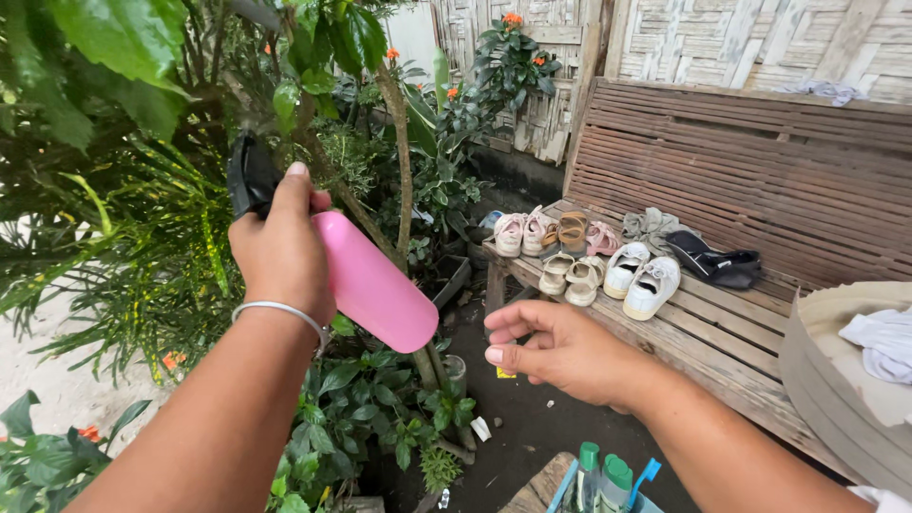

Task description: The person sprays water on the leaves of several plants by hand using a pink spray bottle and wipes off small debris or insects from the leaves.

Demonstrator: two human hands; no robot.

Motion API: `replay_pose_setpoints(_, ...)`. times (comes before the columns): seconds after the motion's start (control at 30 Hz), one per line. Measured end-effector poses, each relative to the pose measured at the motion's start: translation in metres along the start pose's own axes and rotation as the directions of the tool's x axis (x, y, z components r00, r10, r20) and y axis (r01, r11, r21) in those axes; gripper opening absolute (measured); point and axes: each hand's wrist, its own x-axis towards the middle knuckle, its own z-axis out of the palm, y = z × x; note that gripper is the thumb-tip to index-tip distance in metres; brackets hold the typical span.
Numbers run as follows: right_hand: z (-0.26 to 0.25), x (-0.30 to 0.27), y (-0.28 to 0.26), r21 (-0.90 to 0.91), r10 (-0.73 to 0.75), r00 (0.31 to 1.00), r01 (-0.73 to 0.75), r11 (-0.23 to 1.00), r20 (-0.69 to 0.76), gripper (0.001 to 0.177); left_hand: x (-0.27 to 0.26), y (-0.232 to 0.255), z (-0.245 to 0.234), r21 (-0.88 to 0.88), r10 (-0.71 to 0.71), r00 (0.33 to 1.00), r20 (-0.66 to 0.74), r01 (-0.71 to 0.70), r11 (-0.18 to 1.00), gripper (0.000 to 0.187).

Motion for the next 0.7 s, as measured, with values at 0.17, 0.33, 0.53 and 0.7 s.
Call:
replay_pose_setpoints(0.17, 0.001, 0.001, -0.001, -0.017, 0.029, 0.999, -0.029, 0.999, -0.014, 0.051, -0.004, 0.001, 0.009, -0.013, 0.091, 0.995, 0.044, -0.090, 0.996, 0.027)
replay_pose_setpoints(0.33, -0.003, 0.004, -0.002, -0.005, 0.038, 0.999, -0.038, 0.999, -0.018, 0.050, -0.003, -0.001, 0.015, -0.092, 0.155, 0.986, 0.064, -0.149, 0.985, 0.022)
replay_pose_setpoints(0.53, -0.001, 0.001, -0.013, 0.005, 0.078, 0.995, -0.078, 0.997, -0.069, 0.064, -0.009, 0.010, 0.020, -0.268, 0.081, 0.980, 0.180, -0.030, 0.963, 0.025)
replay_pose_setpoints(0.7, 0.004, 0.001, -0.034, 0.254, -0.022, 0.994, 0.048, 0.966, -0.105, 0.090, -0.020, 0.022, 0.033, -0.328, -0.041, 0.976, 0.213, 0.111, 0.938, 0.037)
